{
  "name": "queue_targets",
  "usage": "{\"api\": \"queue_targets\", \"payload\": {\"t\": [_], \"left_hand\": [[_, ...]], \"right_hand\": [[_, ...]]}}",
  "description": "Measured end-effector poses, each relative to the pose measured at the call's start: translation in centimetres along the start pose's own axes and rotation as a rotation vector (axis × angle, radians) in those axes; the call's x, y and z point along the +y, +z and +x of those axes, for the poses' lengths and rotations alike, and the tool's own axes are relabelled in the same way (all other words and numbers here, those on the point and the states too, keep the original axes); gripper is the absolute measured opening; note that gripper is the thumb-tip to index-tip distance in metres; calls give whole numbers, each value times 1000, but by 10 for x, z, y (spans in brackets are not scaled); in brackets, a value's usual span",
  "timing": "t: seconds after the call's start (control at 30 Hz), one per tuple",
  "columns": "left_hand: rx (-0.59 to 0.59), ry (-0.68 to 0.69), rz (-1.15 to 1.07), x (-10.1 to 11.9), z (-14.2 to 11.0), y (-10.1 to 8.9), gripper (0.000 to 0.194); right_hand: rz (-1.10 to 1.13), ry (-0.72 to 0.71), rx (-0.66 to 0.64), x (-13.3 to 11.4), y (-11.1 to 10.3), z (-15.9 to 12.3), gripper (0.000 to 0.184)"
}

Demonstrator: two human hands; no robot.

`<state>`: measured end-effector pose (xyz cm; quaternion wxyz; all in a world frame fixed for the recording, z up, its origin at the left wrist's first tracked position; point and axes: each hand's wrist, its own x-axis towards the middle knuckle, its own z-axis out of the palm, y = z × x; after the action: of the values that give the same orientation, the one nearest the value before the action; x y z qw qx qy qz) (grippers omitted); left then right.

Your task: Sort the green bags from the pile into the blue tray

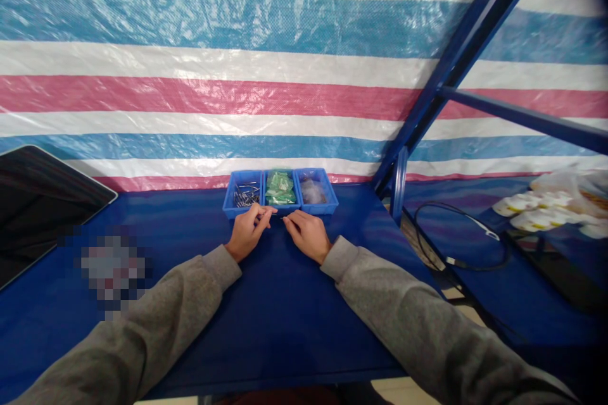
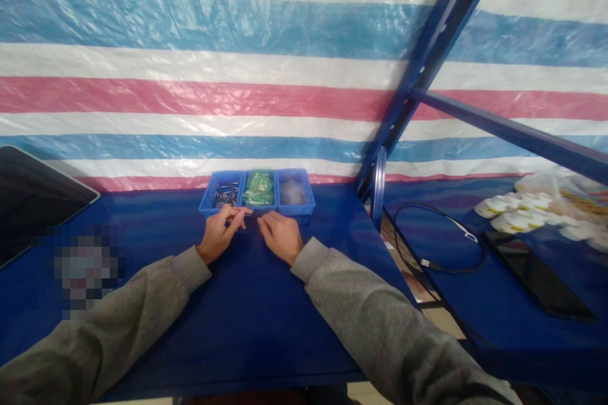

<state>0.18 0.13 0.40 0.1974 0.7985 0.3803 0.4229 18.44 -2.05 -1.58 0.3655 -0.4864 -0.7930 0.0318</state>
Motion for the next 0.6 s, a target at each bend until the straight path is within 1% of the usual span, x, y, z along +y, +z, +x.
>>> {"api": "queue_targets", "payload": {"t": [0.1, 0.27, 0.6], "left_hand": [[12, -20, 47, 0, 0, 0, 21], [-36, -26, 117, 1, 0, 0, 24], [-24, 8, 111, 4, -1, -1, 23]], "right_hand": [[27, 15, 24, 1, 1, 0, 30], [40, 19, 21, 3, 2, 0, 29], [47, 13, 29, 2, 2, -1, 29]]}}
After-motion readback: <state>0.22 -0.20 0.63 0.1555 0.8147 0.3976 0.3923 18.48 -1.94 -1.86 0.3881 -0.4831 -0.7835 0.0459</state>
